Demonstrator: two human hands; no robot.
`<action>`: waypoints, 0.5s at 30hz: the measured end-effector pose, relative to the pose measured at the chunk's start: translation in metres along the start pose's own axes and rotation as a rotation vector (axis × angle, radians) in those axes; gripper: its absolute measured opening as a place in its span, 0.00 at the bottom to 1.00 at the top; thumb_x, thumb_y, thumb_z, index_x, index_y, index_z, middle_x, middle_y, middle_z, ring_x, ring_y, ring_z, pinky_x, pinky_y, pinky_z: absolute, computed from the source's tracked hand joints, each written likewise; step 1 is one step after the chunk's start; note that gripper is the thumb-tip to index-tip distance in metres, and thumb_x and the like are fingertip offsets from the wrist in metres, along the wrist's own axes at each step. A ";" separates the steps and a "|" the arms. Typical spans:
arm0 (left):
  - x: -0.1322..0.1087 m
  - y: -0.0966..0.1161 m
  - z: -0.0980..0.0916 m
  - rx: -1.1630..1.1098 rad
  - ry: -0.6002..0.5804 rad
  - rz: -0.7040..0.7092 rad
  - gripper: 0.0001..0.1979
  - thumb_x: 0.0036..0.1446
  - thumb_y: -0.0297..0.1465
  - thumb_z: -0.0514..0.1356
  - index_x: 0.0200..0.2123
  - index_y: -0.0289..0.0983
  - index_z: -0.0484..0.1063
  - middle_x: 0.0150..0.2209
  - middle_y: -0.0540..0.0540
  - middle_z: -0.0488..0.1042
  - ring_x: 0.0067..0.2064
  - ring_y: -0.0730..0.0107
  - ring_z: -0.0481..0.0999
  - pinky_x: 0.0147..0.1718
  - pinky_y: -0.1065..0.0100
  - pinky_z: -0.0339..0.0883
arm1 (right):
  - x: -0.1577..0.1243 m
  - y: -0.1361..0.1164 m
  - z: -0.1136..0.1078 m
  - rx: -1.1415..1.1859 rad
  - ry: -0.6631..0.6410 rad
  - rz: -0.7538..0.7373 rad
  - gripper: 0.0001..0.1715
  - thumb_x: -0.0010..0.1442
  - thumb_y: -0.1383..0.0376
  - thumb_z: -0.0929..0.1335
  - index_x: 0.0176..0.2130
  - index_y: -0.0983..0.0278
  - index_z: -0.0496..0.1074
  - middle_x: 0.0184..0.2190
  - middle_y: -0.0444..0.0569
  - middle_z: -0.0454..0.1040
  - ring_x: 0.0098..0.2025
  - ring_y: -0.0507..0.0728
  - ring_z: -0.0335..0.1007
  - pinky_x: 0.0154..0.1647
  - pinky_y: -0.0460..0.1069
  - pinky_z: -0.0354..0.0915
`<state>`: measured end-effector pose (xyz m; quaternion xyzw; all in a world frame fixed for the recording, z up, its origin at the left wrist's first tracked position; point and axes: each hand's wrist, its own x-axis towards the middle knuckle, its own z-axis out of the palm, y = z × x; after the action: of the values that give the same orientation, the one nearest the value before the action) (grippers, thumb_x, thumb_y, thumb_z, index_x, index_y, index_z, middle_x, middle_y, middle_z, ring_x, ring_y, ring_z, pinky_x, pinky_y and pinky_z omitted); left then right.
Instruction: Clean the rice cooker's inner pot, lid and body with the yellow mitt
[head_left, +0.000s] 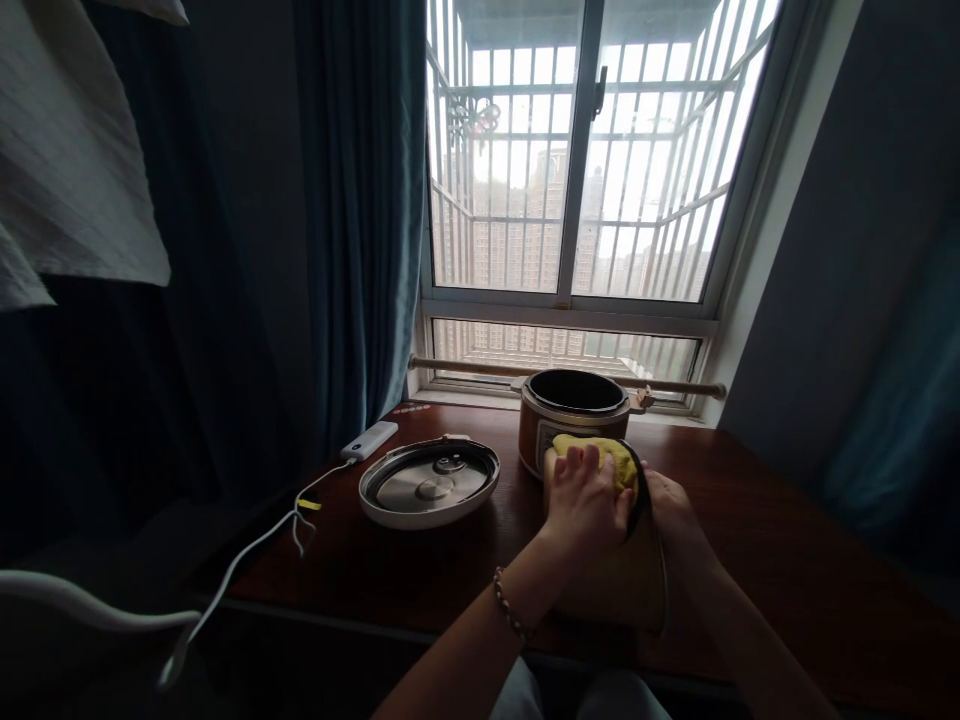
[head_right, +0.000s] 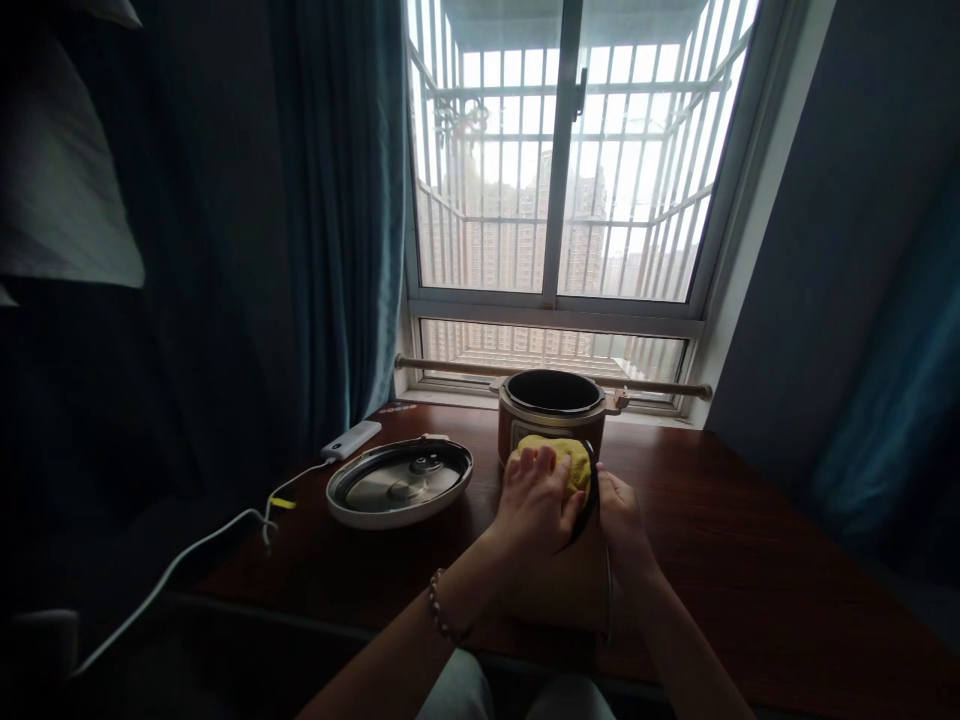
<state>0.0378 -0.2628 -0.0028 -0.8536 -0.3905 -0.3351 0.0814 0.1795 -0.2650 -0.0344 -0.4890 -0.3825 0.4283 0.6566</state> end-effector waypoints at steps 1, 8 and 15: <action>0.000 -0.001 0.002 -0.005 -0.001 0.028 0.25 0.58 0.40 0.49 0.54 0.31 0.64 0.54 0.37 0.64 0.56 0.49 0.59 0.55 0.50 0.54 | 0.001 -0.001 0.000 0.010 0.010 -0.007 0.22 0.47 0.50 0.69 0.32 0.66 0.74 0.25 0.47 0.77 0.24 0.55 0.70 0.25 0.47 0.65; -0.015 0.001 0.008 0.078 -0.033 0.212 0.27 0.62 0.36 0.42 0.60 0.27 0.54 0.61 0.36 0.58 0.63 0.55 0.52 0.61 0.53 0.40 | 0.002 -0.006 -0.001 0.027 -0.010 -0.026 0.20 0.43 0.51 0.72 0.26 0.66 0.74 0.22 0.47 0.76 0.23 0.54 0.69 0.25 0.47 0.65; -0.078 0.015 0.030 0.355 0.124 0.349 0.25 0.62 0.35 0.44 0.60 0.30 0.57 0.65 0.40 0.51 0.65 0.56 0.48 0.59 0.57 0.44 | -0.001 -0.015 0.004 -0.042 0.050 -0.021 0.18 0.45 0.53 0.70 0.25 0.66 0.74 0.19 0.47 0.74 0.22 0.55 0.68 0.21 0.47 0.62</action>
<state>0.0270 -0.3086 -0.0738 -0.8582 -0.2842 -0.2940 0.3103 0.1779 -0.2669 -0.0191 -0.5093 -0.3800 0.4009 0.6599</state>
